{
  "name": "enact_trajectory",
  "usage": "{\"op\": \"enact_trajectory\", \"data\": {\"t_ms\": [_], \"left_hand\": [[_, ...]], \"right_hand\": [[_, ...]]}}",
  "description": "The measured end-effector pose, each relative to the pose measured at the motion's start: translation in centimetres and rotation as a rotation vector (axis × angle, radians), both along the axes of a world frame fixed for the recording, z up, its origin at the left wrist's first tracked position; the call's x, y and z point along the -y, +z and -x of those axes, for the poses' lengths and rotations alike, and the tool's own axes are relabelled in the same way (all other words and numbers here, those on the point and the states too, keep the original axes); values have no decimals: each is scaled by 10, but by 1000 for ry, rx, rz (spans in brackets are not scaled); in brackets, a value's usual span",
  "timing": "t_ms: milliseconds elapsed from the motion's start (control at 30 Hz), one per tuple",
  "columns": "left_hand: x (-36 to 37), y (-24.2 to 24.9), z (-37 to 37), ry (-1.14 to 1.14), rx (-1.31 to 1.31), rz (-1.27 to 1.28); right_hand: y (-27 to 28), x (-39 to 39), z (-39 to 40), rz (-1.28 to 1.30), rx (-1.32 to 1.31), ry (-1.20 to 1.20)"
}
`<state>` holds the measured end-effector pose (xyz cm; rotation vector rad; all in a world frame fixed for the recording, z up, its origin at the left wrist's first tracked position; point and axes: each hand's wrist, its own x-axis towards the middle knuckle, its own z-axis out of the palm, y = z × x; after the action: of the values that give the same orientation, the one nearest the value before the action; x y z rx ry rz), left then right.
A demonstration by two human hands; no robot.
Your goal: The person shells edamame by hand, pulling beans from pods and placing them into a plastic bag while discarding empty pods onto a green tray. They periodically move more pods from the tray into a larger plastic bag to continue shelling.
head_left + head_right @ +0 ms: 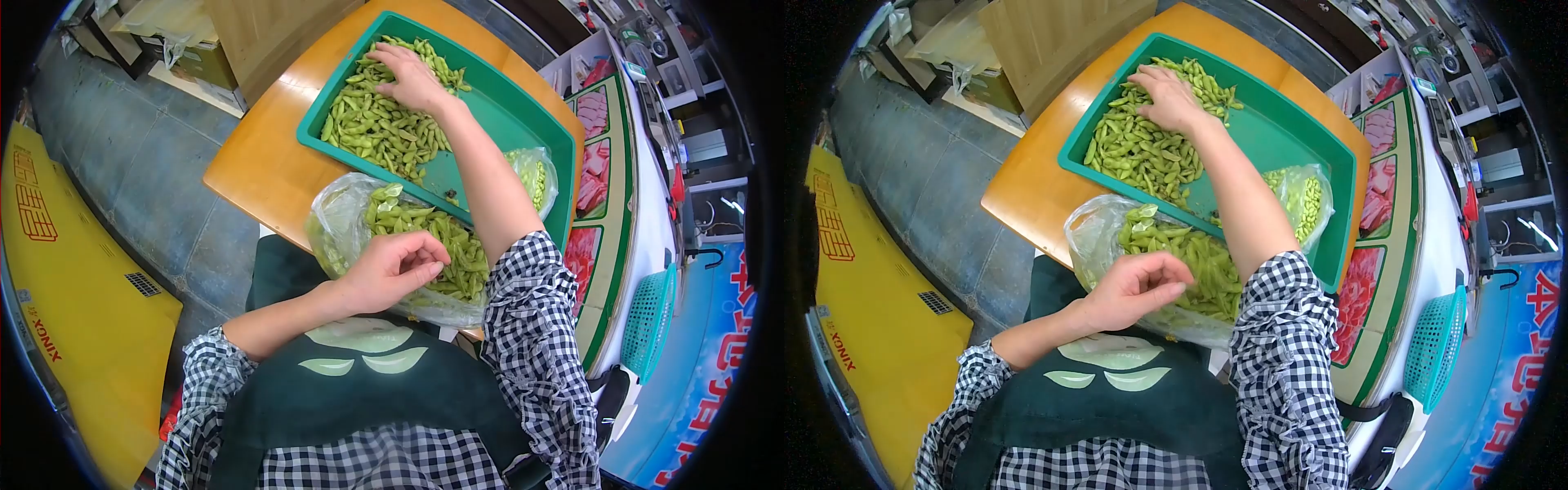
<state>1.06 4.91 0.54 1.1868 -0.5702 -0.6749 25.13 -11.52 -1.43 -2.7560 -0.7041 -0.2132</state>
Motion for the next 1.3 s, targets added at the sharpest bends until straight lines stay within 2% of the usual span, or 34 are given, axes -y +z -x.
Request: {"op": "enact_trajectory", "data": {"t_ms": [133, 200, 300, 333, 400, 500, 633, 833, 933, 1000, 1100, 1167, 1233, 1267, 1300], "left_hand": [[1, 1, 0, -4, -23, -7], [1, -1, -1, -10, -34, -17], [1, -4, -3, -7, -19, -1], [1, -4, -3, -9, -29, -7], [2, -3, -3, -13, -41, -11], [3, -4, -4, -8, -10, -29], [4, -5, -4, -25, -10, -28], [5, -5, -2, -24, -23, -14], [7, -9, 0, -17, -25, -7], [8, -8, 0, -19, -24, -1], [10, -5, 2, -12, -28, 3], [12, 1, 1, 26, -144, 49], [13, 7, -2, 17, -208, 38], [16, 9, -3, 140, -206, 140], [18, 11, -5, 263, -203, 240]], "right_hand": [[-2, -4, -21, -113, -152, 7], [1, -7, -24, 58, -124, 10], [7, -10, -27, 82, -227, 33], [3, -11, -27, 82, -228, 34], [2, -14, -21, 66, -62, 169], [12, -16, -13, 184, -180, 116], [14, -21, -13, 189, -234, 150], [19, -22, 8, 238, -50, 139], [14, -16, 14, 151, 86, 158], [14, -10, 17, -157, 68, 94], [17, 0, 26, -291, -63, -54], [16, 8, 32, -336, -38, -86], [26, 17, 47, -586, -61, -181], [33, 24, 55, -691, -133, -173], [44, 27, 70, -689, -131, -173]]}}
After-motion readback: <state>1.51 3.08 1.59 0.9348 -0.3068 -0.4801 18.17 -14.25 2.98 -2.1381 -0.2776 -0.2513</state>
